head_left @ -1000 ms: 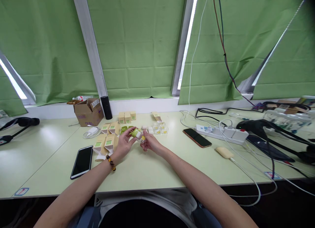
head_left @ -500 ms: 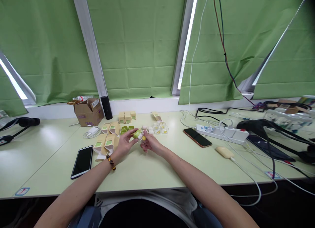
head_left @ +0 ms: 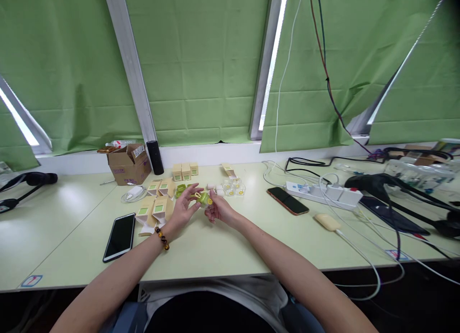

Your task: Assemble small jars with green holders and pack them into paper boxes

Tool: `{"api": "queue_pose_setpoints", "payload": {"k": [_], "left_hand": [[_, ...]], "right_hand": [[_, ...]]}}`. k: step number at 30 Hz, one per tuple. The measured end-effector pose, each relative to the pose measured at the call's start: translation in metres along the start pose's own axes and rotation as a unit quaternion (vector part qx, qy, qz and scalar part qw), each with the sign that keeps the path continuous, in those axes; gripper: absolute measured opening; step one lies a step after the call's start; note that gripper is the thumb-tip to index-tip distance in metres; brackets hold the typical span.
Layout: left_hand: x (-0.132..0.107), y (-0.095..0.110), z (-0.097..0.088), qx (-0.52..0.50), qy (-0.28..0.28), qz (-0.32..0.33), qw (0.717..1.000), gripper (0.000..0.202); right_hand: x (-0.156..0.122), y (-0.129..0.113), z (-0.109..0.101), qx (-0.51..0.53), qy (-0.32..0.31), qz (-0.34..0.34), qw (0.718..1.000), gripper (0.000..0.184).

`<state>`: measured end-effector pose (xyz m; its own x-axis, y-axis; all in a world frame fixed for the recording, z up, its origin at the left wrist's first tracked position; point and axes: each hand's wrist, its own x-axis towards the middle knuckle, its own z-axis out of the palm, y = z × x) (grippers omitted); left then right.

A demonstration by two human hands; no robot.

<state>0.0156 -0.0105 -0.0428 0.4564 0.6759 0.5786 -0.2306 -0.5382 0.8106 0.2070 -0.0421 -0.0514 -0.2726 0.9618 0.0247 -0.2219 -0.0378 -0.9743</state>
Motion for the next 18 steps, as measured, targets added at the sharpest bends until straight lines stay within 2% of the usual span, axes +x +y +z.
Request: {"api": "queue_pose_setpoints", "payload": {"k": [4, 9, 13, 18], "left_hand": [[0.001, 0.0, -0.001, 0.016, 0.017, 0.009, 1.0, 0.072], [-0.001, -0.001, 0.002, 0.119, 0.052, 0.048, 0.99, 0.064], [-0.004, 0.0, 0.007, 0.192, 0.035, 0.087, 0.977, 0.059], [-0.004, 0.003, 0.009, 0.217, 0.033, 0.113, 0.969, 0.047]], "right_hand": [[-0.001, -0.002, 0.002, 0.023, -0.001, -0.018, 1.0, 0.076], [-0.003, -0.005, 0.004, 0.067, 0.022, -0.056, 0.996, 0.072], [-0.005, -0.005, 0.007, 0.088, 0.017, -0.081, 0.993, 0.069], [-0.006, -0.001, 0.011, 0.081, -0.009, -0.095, 0.992, 0.065]]}}
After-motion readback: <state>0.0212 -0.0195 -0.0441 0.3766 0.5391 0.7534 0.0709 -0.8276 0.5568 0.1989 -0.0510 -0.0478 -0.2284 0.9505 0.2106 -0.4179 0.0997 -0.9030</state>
